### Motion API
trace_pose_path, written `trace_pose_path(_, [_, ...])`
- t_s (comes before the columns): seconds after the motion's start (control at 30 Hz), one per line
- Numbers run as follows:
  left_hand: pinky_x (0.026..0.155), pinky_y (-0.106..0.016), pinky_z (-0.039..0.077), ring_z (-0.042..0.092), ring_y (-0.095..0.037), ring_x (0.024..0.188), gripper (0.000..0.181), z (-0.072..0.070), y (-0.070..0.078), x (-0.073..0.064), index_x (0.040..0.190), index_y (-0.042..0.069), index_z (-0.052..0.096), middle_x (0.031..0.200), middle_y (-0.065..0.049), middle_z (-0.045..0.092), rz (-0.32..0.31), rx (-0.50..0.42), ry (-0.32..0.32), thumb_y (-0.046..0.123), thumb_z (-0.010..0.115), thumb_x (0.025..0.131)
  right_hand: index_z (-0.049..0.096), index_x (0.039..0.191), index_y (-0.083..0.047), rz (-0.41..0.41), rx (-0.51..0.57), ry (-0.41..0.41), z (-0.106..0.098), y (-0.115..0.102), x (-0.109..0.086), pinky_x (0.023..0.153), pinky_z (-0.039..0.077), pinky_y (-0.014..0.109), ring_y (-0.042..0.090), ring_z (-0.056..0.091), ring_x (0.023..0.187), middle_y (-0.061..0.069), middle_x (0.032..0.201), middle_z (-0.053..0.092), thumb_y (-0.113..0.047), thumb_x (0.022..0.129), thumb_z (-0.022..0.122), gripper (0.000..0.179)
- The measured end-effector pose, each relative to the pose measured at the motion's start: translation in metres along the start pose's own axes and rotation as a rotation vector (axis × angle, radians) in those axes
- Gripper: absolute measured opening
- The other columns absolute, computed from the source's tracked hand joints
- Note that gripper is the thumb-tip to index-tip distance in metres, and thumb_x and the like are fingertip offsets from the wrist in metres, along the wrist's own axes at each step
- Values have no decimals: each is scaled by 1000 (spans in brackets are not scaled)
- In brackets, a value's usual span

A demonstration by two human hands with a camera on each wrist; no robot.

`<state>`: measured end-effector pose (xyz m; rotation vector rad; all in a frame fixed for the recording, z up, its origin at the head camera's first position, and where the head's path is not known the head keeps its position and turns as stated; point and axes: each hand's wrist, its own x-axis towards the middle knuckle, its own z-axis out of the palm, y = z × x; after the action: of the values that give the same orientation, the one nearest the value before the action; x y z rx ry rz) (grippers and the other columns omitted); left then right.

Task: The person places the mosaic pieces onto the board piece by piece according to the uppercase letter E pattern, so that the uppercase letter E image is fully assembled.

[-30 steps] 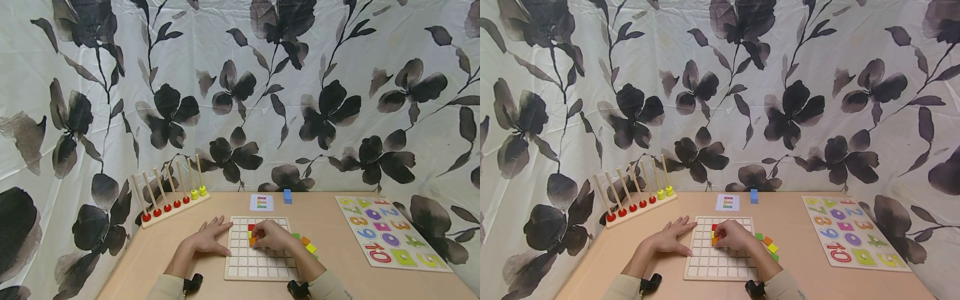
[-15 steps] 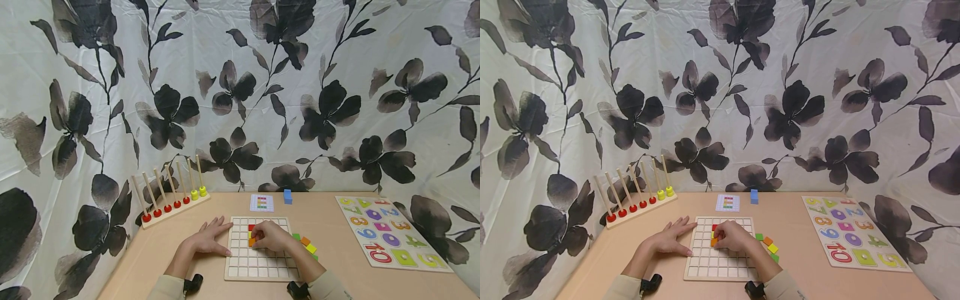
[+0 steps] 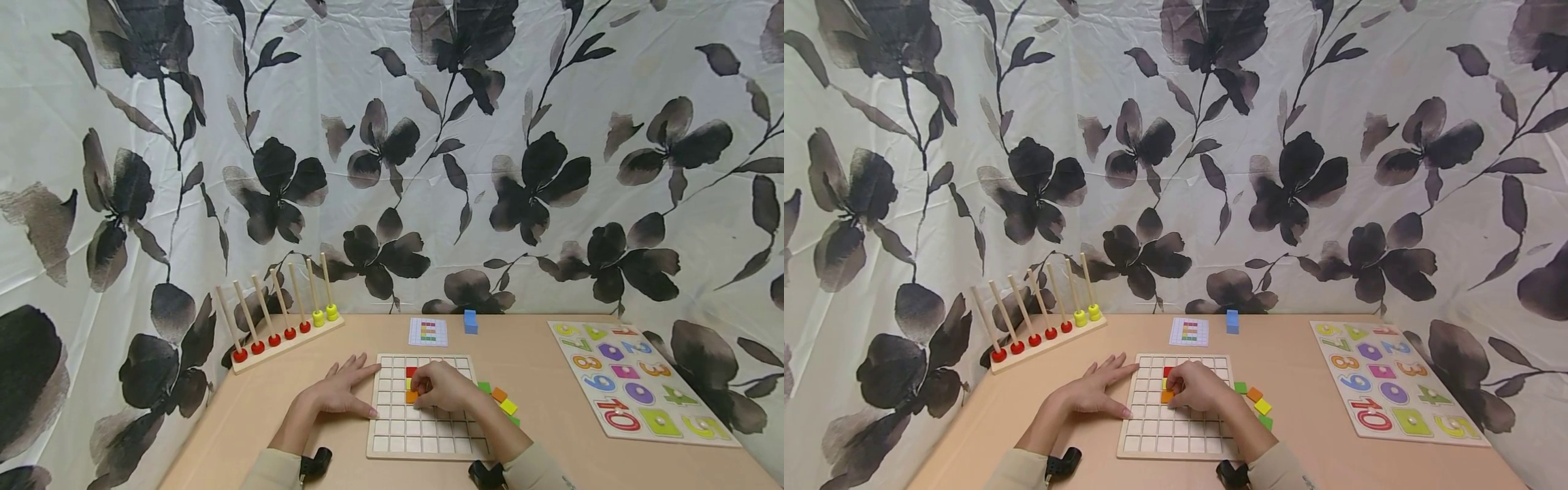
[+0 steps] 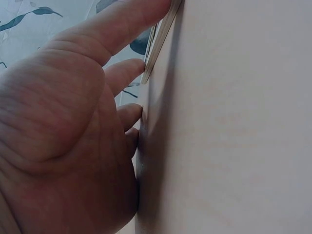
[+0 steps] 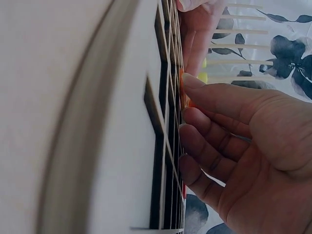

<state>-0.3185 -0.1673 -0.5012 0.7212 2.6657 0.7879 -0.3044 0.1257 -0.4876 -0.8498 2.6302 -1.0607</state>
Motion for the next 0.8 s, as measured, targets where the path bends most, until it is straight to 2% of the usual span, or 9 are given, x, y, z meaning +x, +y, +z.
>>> trace_pose_path(0.33, [126,-71,1,8,-45,161,98,0,1,0,160,25,42,173,-21,18,6,3,1,58,84,78,74,101,-7,-6,2,33,-9,-2,-4,66,49,22,10,57,74,-6,80,64,-10,85,86,20])
trace_pose_path(0.63, [126,-71,1,8,-46,161,99,1,3,-2,160,24,42,173,-23,17,-1,1,3,57,85,77,75,107,-8,-10,24,97,-34,1,-12,70,50,23,17,57,84,-4,87,64,-12,90,81,18])
trace_pose_path(0.8, [126,-71,2,8,-45,161,99,1,3,-2,160,25,43,173,-22,18,-4,5,4,58,85,77,75,109,-15,-27,30,123,-50,6,-20,71,53,24,17,59,85,-3,90,68,-15,90,82,20])
